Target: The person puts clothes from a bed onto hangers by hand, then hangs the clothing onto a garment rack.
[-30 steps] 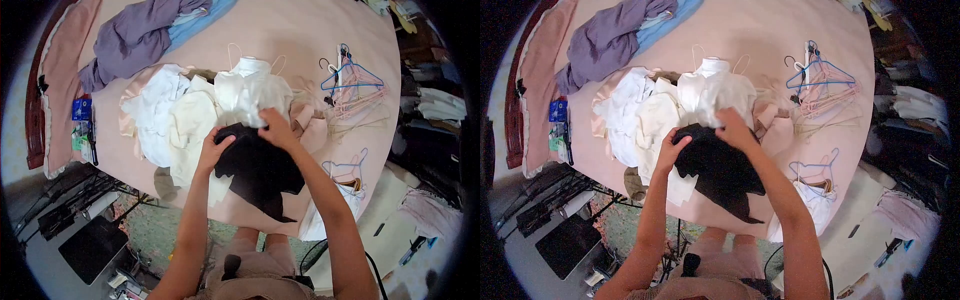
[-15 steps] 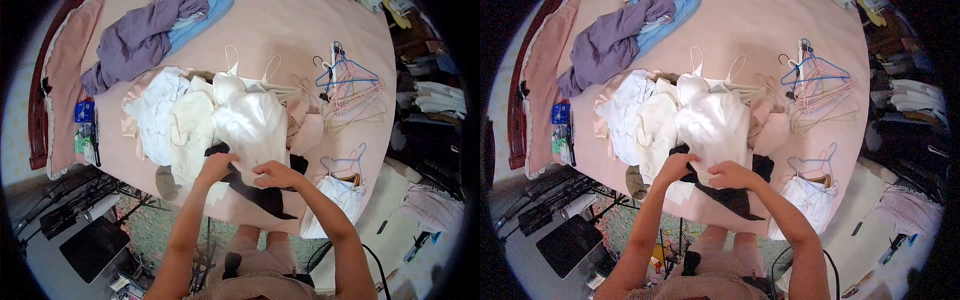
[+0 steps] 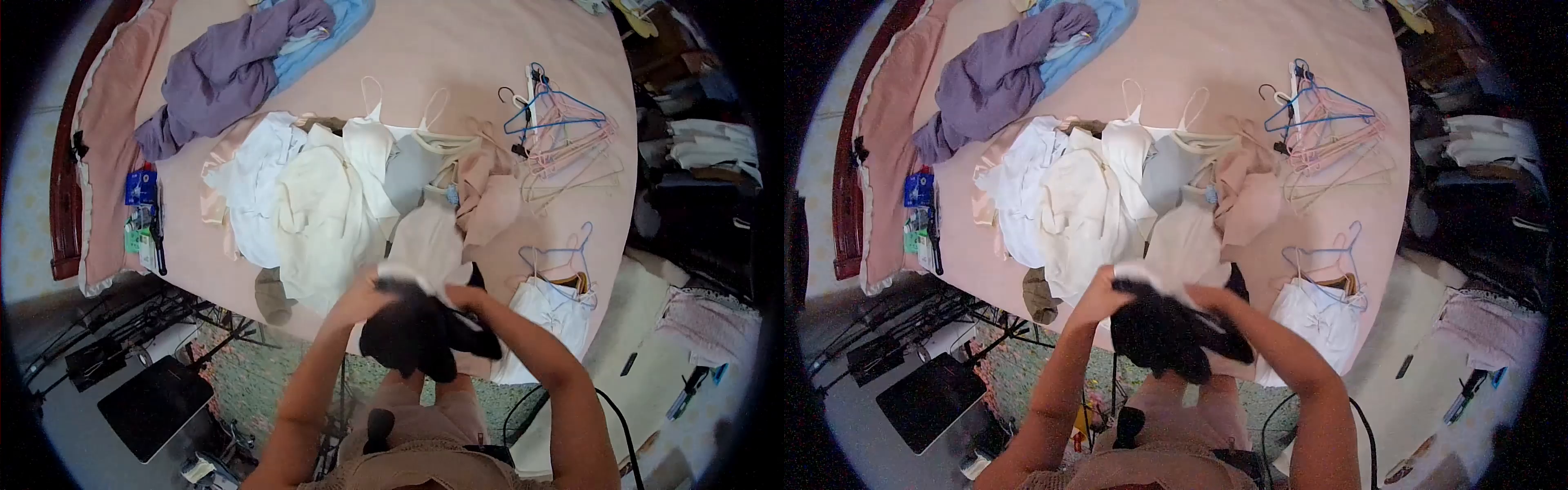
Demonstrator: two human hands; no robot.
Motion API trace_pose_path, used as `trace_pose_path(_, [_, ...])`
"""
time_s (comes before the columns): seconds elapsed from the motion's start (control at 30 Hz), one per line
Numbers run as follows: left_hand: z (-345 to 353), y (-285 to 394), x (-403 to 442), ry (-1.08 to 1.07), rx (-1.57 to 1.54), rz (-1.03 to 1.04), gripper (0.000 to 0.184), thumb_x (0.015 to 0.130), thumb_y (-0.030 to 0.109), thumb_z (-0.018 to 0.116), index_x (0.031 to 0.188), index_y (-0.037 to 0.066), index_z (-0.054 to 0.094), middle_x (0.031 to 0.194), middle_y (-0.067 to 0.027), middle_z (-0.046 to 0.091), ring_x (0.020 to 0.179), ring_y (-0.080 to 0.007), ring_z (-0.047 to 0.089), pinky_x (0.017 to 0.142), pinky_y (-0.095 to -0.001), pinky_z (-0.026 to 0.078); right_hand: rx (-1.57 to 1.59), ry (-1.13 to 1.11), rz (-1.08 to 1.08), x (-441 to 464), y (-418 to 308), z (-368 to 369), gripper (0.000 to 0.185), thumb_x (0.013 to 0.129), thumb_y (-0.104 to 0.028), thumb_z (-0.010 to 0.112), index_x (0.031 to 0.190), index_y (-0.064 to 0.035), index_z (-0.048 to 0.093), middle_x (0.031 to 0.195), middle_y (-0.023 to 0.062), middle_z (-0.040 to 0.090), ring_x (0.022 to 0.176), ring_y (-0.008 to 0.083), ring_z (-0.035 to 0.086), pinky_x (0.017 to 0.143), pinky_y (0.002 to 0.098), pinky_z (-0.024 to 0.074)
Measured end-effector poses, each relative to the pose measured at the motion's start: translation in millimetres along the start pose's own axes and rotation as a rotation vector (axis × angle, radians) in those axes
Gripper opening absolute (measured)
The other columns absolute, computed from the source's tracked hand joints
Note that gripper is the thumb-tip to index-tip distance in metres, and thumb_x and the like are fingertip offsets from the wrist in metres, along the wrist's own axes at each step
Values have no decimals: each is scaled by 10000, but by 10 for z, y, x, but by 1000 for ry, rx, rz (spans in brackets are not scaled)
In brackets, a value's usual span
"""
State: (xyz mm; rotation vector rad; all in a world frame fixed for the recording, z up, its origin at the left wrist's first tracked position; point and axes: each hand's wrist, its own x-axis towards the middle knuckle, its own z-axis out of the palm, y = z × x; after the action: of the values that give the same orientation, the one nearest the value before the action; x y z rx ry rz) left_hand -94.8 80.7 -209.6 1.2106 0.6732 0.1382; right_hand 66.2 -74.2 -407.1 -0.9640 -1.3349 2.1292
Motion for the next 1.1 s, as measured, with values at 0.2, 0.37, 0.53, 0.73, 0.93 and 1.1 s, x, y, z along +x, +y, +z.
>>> trace_pose_path(0.2, [34, -529, 134, 571, -169, -109, 164, 820, 96, 597, 952, 0, 605, 861, -28, 615, 768, -95, 554, 674, -247, 459, 896, 198, 119, -86, -531, 144, 459, 841, -355, 566, 1158, -25, 527, 1073, 23, 579, 882, 121, 571, 774, 250, 468])
trace_pose_path(0.37, [-58, -1159, 110, 726, -485, -335, 313, 862, 237, 557, 1037, -23, 548, 846, -44, 593, 727, -128, 560, 656, -257, 463, 962, 412, 403, -176, -948, 45, 465, 849, -435, 521, 1105, -49, 560, 1055, 54, 582, 875, 146, 580, 763, 239, 461])
trace_pose_path(0.53, [52, -1374, 75, 684, -398, -299, 309, 854, 257, 555, 976, -24, 591, 849, -53, 614, 751, -162, 572, 683, -273, 454, -271, 1113, 189, -207, -572, -270, 605, 741, -322, 672, 1171, 44, 457, 1065, 149, 534, 1024, 248, 493, 874, 337, 396])
trace_pose_path(0.73, [-33, -1458, 204, 502, -6, -329, 304, 812, 248, 593, 978, -6, 609, 828, -83, 635, 770, -190, 584, 702, -313, 445, -722, 1921, 293, -370, -278, -1356, 644, 666, -298, 722, 1144, 51, 466, 1076, 184, 531, 1000, 294, 509, 865, 353, 399])
trace_pose_path(0.93, [-140, -1422, 244, 442, 264, -269, 319, 770, 228, 621, 993, 0, 601, 875, -152, 638, 787, -223, 600, 702, -328, 441, -439, 601, -49, -102, -695, -951, 422, 695, -219, 676, 1062, -42, 566, 885, 78, 604, 804, 175, 559, 740, 302, 443])
trace_pose_path(1.1, [-220, -1393, 158, 420, 391, -162, 297, 770, 214, 619, 972, -2, 599, 867, -163, 631, 784, -240, 603, 698, -346, 444, -556, 578, -44, 305, -821, -764, 223, 725, -117, 606, 942, -63, 607, 817, 65, 628, 746, 157, 565, 715, 312, 448])
